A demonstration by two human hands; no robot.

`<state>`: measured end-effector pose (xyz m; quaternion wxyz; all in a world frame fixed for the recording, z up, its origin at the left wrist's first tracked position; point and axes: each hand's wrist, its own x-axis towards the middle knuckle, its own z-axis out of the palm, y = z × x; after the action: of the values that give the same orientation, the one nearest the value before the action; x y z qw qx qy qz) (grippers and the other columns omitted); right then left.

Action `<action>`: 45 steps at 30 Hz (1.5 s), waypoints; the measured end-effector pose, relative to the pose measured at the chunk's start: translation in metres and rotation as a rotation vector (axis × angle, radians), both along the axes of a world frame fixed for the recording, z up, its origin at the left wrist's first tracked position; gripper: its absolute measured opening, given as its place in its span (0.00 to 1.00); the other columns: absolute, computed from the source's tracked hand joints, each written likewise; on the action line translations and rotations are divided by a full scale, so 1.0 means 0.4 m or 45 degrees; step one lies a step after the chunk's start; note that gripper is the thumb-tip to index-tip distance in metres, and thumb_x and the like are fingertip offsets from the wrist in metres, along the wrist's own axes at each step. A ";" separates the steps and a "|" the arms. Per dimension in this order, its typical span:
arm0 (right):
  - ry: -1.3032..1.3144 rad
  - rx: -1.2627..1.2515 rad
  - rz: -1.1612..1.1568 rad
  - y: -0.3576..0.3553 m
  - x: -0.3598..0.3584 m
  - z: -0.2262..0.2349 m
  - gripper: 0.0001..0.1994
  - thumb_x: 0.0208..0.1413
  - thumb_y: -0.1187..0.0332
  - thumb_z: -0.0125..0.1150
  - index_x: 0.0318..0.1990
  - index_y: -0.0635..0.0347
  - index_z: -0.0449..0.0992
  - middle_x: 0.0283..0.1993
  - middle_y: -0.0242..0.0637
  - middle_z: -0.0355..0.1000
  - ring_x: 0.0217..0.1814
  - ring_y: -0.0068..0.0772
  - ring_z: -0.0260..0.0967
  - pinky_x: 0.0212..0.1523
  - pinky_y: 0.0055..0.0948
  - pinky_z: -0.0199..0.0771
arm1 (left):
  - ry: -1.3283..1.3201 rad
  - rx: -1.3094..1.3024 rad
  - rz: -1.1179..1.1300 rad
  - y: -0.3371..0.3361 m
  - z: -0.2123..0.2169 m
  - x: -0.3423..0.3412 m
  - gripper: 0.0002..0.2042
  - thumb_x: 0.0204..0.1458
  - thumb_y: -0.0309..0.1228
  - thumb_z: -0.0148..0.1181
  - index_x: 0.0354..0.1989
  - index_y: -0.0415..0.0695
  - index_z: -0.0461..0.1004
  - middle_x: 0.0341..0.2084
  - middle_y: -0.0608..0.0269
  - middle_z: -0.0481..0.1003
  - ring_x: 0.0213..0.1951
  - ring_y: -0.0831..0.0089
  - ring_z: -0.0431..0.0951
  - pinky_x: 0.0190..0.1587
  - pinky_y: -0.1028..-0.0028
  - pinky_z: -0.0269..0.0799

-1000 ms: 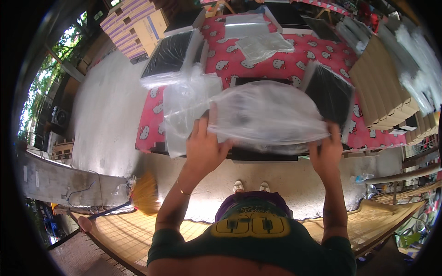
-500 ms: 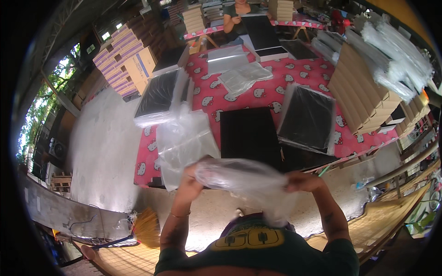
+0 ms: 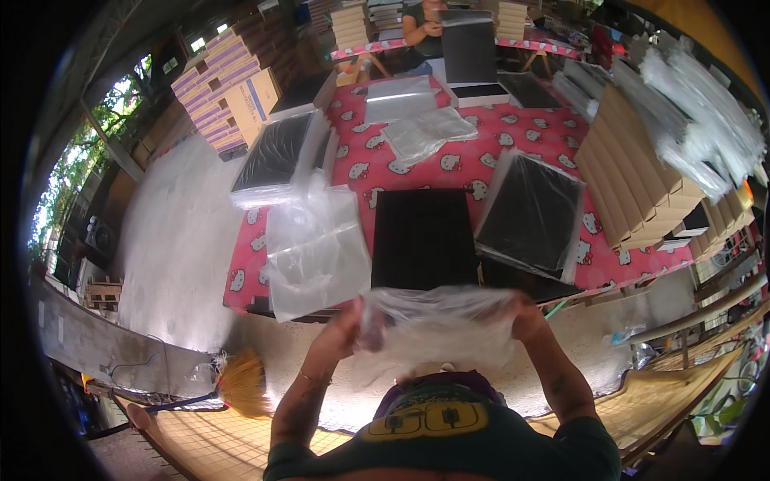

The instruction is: The person places black rectangular objects into clear plastic bags and then places the bagged objects into larger cardboard boxes.

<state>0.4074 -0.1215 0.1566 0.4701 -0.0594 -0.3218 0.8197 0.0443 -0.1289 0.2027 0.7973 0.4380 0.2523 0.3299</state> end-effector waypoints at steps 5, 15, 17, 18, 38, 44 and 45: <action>-0.329 -0.134 0.344 0.015 0.114 -0.080 0.18 0.52 0.59 0.64 0.42 0.66 0.76 0.39 0.40 0.75 0.48 0.37 0.73 0.55 0.43 0.69 | 0.047 0.214 0.097 -0.031 0.015 -0.004 0.13 0.57 0.40 0.57 0.34 0.41 0.73 0.34 0.57 0.77 0.41 0.72 0.76 0.50 0.68 0.69; -1.003 0.359 0.338 -0.017 0.092 -0.049 0.18 0.52 0.67 0.63 0.49 0.65 0.71 0.40 0.37 0.74 0.39 0.28 0.70 0.44 0.26 0.71 | -0.192 -0.001 0.415 -0.074 -0.041 -0.045 0.12 0.47 0.28 0.58 0.39 0.34 0.73 0.27 0.57 0.76 0.30 0.70 0.75 0.37 0.70 0.71; -1.236 0.348 0.527 -0.035 0.046 -0.033 0.20 0.51 0.65 0.65 0.48 0.66 0.71 0.41 0.37 0.73 0.40 0.28 0.70 0.45 0.27 0.70 | -0.170 -0.063 0.315 -0.060 -0.014 -0.037 0.13 0.45 0.28 0.59 0.39 0.34 0.73 0.27 0.57 0.76 0.30 0.70 0.75 0.37 0.70 0.71; -1.356 0.351 0.632 -0.035 0.033 -0.029 0.21 0.50 0.64 0.65 0.48 0.67 0.71 0.42 0.38 0.73 0.41 0.28 0.70 0.46 0.28 0.70 | -0.166 -0.087 0.275 -0.056 -0.009 -0.036 0.13 0.44 0.28 0.59 0.39 0.35 0.73 0.27 0.57 0.76 0.30 0.69 0.75 0.37 0.70 0.70; -1.690 -0.024 -1.092 -0.148 -0.147 -0.306 0.31 0.48 0.84 0.43 0.64 0.60 0.61 0.35 0.42 0.70 0.30 0.30 0.72 0.29 0.27 0.76 | 1.180 0.392 0.929 -0.081 -0.331 0.043 0.24 0.50 0.20 0.45 0.59 0.39 0.66 0.20 0.60 0.73 0.21 0.81 0.67 0.24 0.76 0.64; -1.257 -0.300 -1.032 -0.145 -0.103 -0.209 0.23 0.48 0.82 0.50 0.55 0.64 0.67 0.36 0.41 0.73 0.35 0.29 0.74 0.36 0.29 0.77 | 0.411 0.279 0.978 -0.073 -0.294 -0.020 0.10 0.48 0.18 0.54 0.39 0.41 0.71 0.25 0.66 0.73 0.27 0.81 0.70 0.30 0.81 0.65; -1.180 -0.331 -0.899 -0.143 -0.083 -0.151 0.20 0.51 0.80 0.51 0.54 0.64 0.67 0.36 0.41 0.73 0.37 0.28 0.74 0.38 0.29 0.77 | 0.252 0.172 0.921 -0.063 -0.233 -0.027 0.08 0.48 0.18 0.55 0.36 0.42 0.70 0.27 0.67 0.74 0.29 0.81 0.71 0.33 0.81 0.66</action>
<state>0.3742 -0.1786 0.0962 0.5135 -0.5714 -0.3513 0.5352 0.0333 -0.1542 0.1095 0.5705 0.4018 0.4440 0.5621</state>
